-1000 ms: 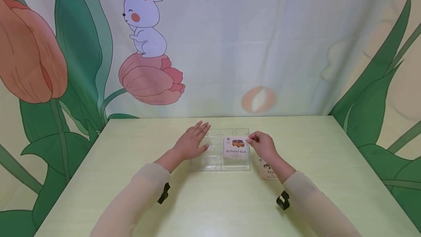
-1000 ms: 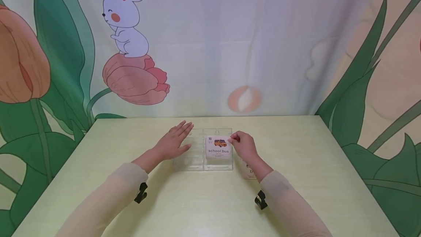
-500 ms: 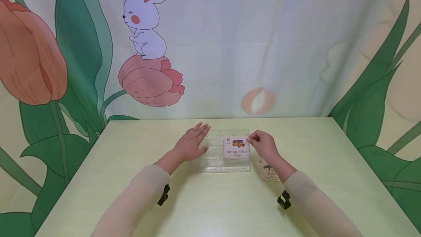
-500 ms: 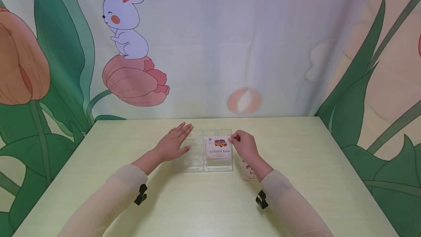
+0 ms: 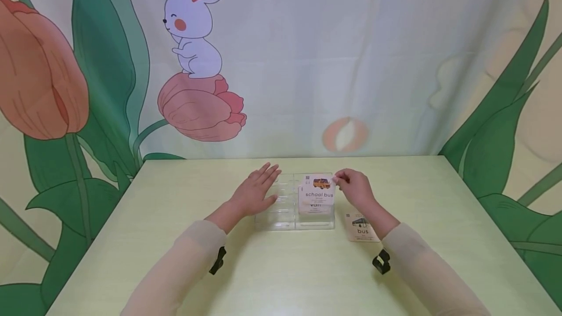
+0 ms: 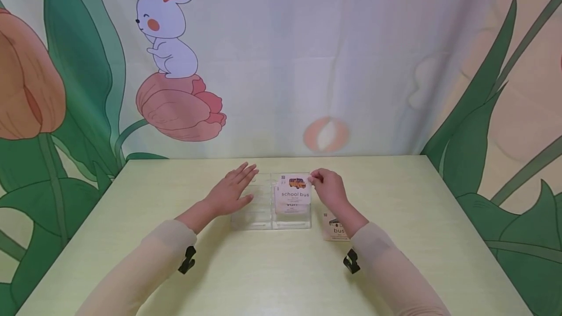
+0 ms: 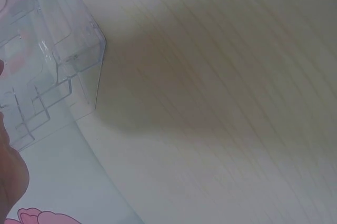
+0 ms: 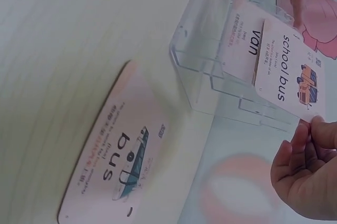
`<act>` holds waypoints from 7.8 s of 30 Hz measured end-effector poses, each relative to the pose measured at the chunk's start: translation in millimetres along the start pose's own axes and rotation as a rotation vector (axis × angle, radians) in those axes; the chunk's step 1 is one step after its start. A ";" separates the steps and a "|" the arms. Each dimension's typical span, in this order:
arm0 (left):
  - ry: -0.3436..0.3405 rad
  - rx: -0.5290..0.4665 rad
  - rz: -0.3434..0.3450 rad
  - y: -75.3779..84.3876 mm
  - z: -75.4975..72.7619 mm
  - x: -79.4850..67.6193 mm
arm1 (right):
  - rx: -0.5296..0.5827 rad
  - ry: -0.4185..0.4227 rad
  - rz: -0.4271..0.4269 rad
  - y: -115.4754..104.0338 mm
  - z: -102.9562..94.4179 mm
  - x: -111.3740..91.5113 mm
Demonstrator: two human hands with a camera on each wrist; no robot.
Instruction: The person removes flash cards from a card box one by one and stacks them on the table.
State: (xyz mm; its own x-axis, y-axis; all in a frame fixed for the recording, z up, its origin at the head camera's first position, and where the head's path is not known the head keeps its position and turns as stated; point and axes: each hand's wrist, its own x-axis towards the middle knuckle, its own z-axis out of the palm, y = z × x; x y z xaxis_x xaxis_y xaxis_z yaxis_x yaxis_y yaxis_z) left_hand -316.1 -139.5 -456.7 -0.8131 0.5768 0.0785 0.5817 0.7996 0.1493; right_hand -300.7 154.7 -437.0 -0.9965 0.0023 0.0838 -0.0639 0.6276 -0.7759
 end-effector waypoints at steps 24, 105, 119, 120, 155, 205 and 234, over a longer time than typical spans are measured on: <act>-0.001 0.029 0.019 -0.6 -1.3 -1.4 | 0.032 0.023 0.018 -6.2 -29.3 1.3; -0.019 0.045 -0.010 1.7 0.2 -1.2 | -0.022 -0.126 0.334 88.5 -51.7 -34.9; -0.022 0.051 -0.011 0.5 -0.2 -1.6 | -0.044 -0.161 0.337 91.2 -48.0 -31.6; -0.021 0.049 -0.008 0.7 -0.3 -1.7 | -0.054 -0.163 0.336 91.3 -47.5 -31.4; 0.035 -0.031 0.020 -11.2 13.1 0.0 | -0.190 -0.159 0.330 98.2 -41.0 -29.3; -0.034 0.053 -0.024 3.6 -1.7 -1.6 | -0.206 -0.058 0.207 78.7 -75.3 -31.0; -0.032 0.043 -0.024 1.8 1.0 -0.5 | -0.147 0.082 0.100 30.5 -80.6 -45.7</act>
State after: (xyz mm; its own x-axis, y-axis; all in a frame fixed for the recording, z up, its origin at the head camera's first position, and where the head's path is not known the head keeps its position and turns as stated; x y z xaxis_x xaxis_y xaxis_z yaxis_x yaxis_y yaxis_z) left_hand -314.6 -138.2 -457.4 -0.8262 0.5617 0.0437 0.5629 0.8195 0.1078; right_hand -252.7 236.5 -414.1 -0.9894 0.1293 0.0661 0.0494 0.7277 -0.6841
